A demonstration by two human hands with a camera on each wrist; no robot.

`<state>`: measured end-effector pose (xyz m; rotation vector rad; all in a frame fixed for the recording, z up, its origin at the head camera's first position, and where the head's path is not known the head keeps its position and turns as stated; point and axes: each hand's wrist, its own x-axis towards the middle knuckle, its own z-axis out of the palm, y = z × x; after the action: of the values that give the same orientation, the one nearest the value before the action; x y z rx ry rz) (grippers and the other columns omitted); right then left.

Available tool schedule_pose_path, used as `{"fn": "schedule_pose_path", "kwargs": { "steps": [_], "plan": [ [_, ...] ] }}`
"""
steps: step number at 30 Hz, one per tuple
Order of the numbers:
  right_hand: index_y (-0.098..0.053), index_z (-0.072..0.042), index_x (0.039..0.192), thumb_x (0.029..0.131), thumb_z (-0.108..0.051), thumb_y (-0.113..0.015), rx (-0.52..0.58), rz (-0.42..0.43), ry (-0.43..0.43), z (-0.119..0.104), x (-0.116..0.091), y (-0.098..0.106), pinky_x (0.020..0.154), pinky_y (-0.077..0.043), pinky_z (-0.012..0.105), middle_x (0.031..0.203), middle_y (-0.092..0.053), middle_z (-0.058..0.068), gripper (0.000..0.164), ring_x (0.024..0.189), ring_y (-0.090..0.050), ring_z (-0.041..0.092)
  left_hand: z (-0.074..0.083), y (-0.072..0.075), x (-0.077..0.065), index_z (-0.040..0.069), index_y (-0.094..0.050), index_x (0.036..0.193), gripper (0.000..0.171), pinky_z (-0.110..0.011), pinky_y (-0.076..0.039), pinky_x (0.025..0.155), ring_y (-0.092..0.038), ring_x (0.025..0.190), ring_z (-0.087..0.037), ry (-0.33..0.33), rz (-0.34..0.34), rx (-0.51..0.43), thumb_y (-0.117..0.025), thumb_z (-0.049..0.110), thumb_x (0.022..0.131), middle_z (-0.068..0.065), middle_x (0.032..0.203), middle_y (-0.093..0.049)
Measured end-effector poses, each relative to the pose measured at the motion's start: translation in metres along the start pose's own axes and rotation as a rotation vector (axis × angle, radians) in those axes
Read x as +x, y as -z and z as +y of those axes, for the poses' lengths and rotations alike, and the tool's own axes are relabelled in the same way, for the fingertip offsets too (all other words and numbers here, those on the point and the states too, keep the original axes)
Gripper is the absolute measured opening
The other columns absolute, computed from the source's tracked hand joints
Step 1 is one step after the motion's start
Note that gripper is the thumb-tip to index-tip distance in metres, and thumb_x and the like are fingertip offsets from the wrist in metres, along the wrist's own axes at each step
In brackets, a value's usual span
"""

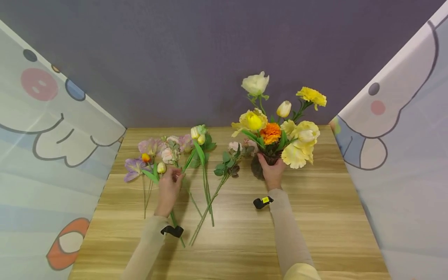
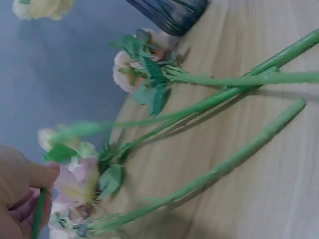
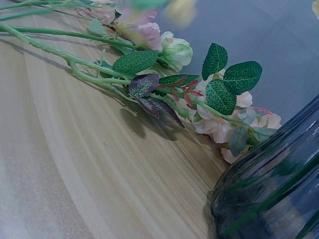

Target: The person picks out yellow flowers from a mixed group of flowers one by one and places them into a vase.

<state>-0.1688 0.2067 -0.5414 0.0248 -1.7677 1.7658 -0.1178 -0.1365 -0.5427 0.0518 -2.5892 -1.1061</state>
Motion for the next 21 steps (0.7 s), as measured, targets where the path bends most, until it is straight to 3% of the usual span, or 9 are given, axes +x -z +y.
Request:
{"fn": "schedule_pose_path", "kwargs": {
  "steps": [4,8,12,16,21],
  "plan": [
    [-0.058,0.002,0.128,0.08,-0.001,-0.078,-0.009,0.003,-0.013,0.0,0.0,0.0,0.099,-0.044,0.028,0.119,-0.064,-0.005,0.052,0.112,-0.058,0.013,-0.006,-0.013,-0.001,-0.002,-0.065,0.099,0.012,-0.034,-0.052,0.061,-0.062,0.071,-0.022,0.056,-0.073,0.01,-0.071,0.003,0.089,-0.011,0.083,-0.065],
    [-0.059,0.0,0.128,0.08,-0.002,-0.078,-0.003,0.005,-0.012,-0.001,0.0,0.0,0.099,-0.044,0.028,0.119,-0.064,-0.004,0.052,0.113,-0.058,0.013,-0.009,-0.025,-0.005,-0.002,-0.066,0.095,0.01,-0.038,-0.054,0.065,-0.063,0.076,-0.026,0.0,-0.078,0.08,-0.073,0.001,0.087,-0.013,0.087,-0.064],
    [-0.058,0.0,0.129,0.08,-0.001,-0.078,0.005,0.006,0.011,-0.001,0.001,0.0,0.1,-0.043,0.028,0.119,-0.063,-0.005,0.053,0.113,-0.058,0.013,-0.006,-0.036,-0.013,-0.001,-0.07,0.093,0.012,-0.04,-0.054,0.069,-0.062,0.081,-0.03,-0.049,-0.069,0.142,-0.074,0.009,0.088,-0.014,0.089,-0.064],
    [-0.059,0.001,0.127,0.079,0.0,-0.078,0.008,0.016,0.022,0.004,0.001,0.0,0.1,-0.044,0.028,0.118,-0.064,-0.003,0.052,0.113,-0.058,0.014,0.007,-0.049,-0.017,-0.001,-0.071,0.101,0.022,-0.036,-0.056,0.067,-0.065,0.079,-0.024,0.012,-0.145,0.095,-0.07,0.02,0.093,-0.011,0.087,-0.068],
    [-0.06,0.0,0.127,0.079,-0.001,-0.079,0.008,0.018,0.001,0.006,0.001,-0.001,0.099,-0.044,0.027,0.118,-0.065,-0.002,0.052,0.112,-0.058,0.013,0.015,-0.063,-0.016,-0.002,-0.071,0.106,0.026,-0.03,-0.056,0.059,-0.068,0.072,-0.018,0.109,-0.2,0.04,-0.071,0.021,0.093,-0.008,0.084,-0.071]
  ]
}}
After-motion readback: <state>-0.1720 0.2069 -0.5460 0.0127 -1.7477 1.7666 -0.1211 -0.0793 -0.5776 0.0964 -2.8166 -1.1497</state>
